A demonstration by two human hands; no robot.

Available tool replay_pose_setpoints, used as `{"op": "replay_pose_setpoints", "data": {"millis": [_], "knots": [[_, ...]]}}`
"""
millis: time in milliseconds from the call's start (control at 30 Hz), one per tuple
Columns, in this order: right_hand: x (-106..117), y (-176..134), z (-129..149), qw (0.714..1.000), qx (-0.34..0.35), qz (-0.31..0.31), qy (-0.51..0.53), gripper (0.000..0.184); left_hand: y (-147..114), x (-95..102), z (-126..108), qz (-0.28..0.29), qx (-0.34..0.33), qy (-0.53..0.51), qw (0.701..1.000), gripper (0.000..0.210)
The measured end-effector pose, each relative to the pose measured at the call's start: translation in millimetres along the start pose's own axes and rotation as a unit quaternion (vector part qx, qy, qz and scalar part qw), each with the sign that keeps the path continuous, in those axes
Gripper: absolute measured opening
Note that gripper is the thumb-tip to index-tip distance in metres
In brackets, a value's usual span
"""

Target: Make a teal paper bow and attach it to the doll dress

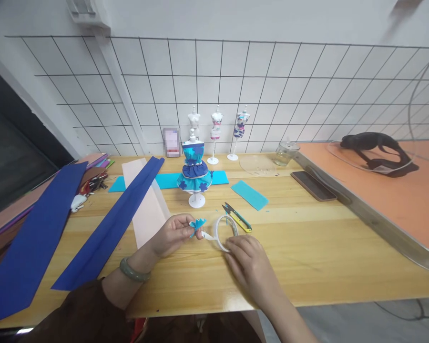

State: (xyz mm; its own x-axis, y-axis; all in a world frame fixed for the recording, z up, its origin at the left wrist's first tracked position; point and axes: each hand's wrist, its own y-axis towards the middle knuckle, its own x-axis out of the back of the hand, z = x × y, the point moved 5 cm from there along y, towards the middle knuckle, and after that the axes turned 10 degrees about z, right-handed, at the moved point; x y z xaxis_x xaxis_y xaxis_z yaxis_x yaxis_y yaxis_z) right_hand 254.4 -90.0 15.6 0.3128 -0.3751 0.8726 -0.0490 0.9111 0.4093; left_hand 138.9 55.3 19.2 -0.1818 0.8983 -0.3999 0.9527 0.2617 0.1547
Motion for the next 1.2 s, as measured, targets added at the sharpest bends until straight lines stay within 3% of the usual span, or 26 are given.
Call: {"op": "replay_pose_setpoints", "data": {"millis": [100,333,567,767,933,1033,1100,1133,1200], "knots": [[4.4,1.3,10.9,0.999,-0.038,-0.033,0.011,0.026,0.6,-2.0,2.8,0.013,0.000,-0.011,1.000,0.017],[12.8,25.3,48.6,0.996,-0.043,-0.079,-0.008,0.010,-0.7,-6.8,3.9,0.025,0.019,-0.010,0.999,0.019],[9.8,30.2,50.8,0.995,-0.057,-0.087,-0.001,0.011,-0.8,-9.5,4.0,0.043,0.021,-0.013,0.999,0.016],[9.3,26.5,47.3,0.991,-0.083,-0.085,0.068,0.010,-0.9,-6.7,4.6,0.028,0.021,-0.019,0.999,0.020],[15.9,15.5,26.3,0.979,-0.136,-0.091,0.118,0.010,-0.5,-5.0,3.4,0.030,0.014,-0.023,0.999,0.020],[22.8,0.8,-7.8,0.971,-0.214,-0.084,0.063,0.016,-0.6,-3.5,3.4,0.025,0.015,-0.026,0.999,0.020],[24.9,-11.6,-34.6,0.956,-0.290,-0.046,-0.004,0.019,-0.7,-2.9,3.4,0.024,0.015,-0.024,0.999,0.019],[25.3,-17.2,-45.3,0.950,-0.312,-0.030,-0.021,0.015,-0.6,-2.9,3.2,0.025,0.013,-0.025,0.999,0.018],[26.1,-27.0,-58.4,0.940,-0.338,-0.026,-0.028,0.025,-0.4,-3.4,2.8,0.030,0.012,-0.027,0.999,0.016]]}}
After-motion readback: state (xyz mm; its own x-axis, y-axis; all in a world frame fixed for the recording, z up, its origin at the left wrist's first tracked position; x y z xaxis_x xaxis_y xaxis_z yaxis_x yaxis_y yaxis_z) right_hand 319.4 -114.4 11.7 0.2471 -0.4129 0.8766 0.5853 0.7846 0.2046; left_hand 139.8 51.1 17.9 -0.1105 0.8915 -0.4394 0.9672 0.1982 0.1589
